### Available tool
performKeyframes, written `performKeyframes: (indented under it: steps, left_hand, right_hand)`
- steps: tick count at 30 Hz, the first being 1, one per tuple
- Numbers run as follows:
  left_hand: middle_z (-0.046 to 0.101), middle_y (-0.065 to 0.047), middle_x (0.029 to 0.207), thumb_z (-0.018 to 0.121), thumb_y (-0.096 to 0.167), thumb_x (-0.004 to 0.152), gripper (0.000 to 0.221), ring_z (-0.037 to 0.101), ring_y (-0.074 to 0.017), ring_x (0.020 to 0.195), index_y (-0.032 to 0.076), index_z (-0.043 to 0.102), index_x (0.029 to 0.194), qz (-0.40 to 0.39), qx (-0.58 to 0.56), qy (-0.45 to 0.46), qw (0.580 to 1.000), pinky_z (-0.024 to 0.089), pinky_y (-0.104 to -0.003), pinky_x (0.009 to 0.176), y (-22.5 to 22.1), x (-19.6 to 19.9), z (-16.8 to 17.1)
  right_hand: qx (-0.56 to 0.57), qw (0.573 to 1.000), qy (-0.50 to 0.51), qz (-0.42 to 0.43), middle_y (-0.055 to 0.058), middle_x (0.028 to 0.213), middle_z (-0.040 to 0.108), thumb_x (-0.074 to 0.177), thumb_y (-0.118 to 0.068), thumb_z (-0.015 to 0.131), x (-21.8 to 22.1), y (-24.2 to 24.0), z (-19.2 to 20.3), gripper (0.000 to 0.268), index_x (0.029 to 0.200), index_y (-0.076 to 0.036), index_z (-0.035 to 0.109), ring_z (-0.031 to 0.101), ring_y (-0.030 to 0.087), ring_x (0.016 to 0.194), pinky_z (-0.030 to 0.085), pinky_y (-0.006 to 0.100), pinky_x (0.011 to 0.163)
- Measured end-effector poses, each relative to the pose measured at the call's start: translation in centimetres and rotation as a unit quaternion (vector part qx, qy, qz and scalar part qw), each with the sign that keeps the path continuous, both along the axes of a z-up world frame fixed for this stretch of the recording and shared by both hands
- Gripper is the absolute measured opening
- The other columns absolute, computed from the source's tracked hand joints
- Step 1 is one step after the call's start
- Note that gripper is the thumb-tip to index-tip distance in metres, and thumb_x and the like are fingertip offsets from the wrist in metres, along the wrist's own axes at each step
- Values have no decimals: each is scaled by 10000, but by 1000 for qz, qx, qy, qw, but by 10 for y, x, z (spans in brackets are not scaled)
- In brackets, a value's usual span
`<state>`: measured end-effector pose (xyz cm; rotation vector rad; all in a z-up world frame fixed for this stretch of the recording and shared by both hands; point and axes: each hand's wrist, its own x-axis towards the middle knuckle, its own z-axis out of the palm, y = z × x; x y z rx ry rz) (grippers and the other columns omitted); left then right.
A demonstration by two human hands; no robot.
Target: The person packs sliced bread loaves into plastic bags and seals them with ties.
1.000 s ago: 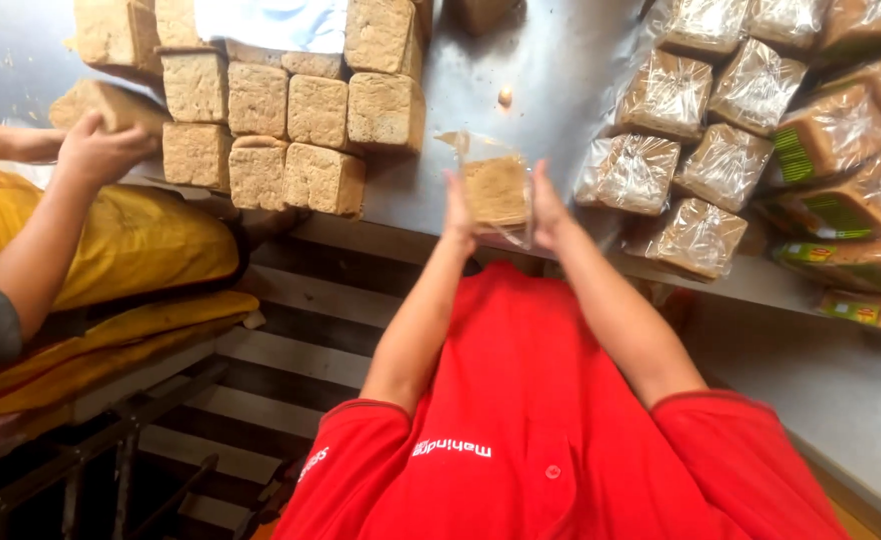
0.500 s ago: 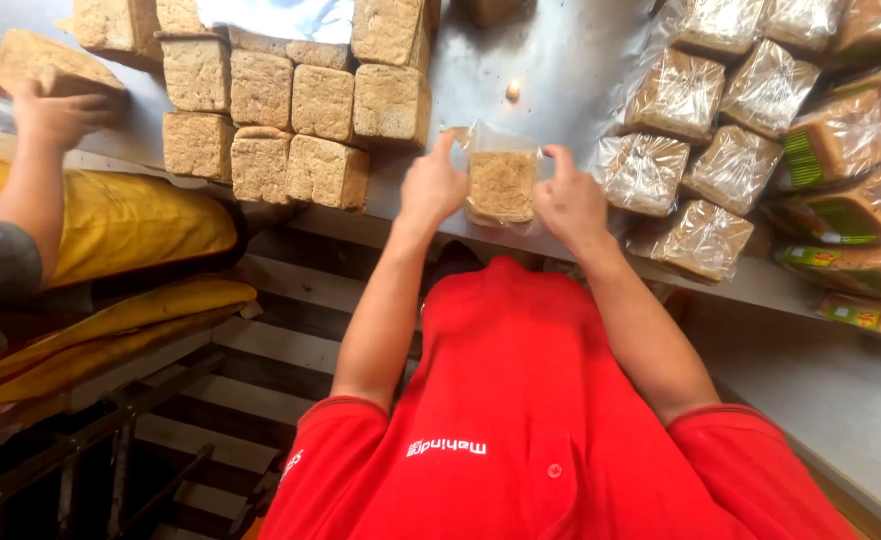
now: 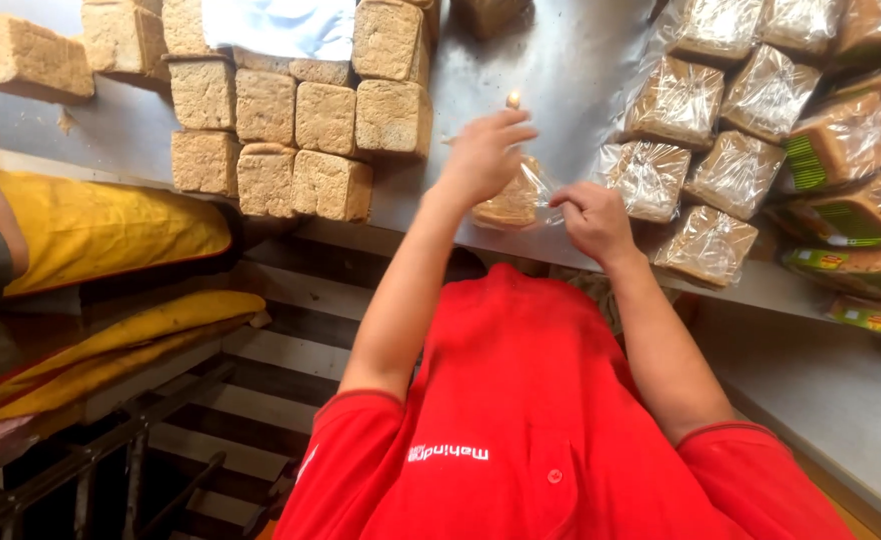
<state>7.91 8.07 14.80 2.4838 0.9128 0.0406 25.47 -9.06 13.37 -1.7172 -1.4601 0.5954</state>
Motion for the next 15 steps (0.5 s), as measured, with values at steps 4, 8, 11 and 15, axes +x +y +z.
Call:
performKeyframes:
  steps: [4,8,11,15]
  left_hand:
    - [420,-148,1564,559,232,826,616,391,-367,1402,37,549,1410,-116,79,179,974,368,-650,1054,-34,24,-17]
    - [548,-192,1480,583,204,789,514,518,-343,1341,-43,599,1240,-125,161,70,977,472,-439,1019,-64,-2,-52]
    - [675,-217,1342,565,125,979,393,683,-357,1187,-52,642,1321,-141,-134,190,962,552,-439,985,-43,-16,16]
    - [761,-81,1030,709,111,866,247,720,-272,972,159,795,1092,-74,-129,-83,985,567,-413,878,10,-40,57]
  right_hand:
    - [-71,877,458,-123,156,1077,688,895,-28,476,12,-4,-44,483,1269,-110,770,640,294,826,518,383,750]
    - [52,997,-52,0,138,1410,664,843,-4,519,-13,2,-46,505,1308,-82,699,642,344,1220,498,460,1072]
    - [55,993,-56,91,79,1442,668,886,-51,580,-29,12,-37,423,1278,-128,720,614,285,1157,501,407,1032]
    - [3,973,-166,160,-21,1378,691,823,-174,705,-32,22,-13,298,1117,-162,754,600,244,1072,431,391,880]
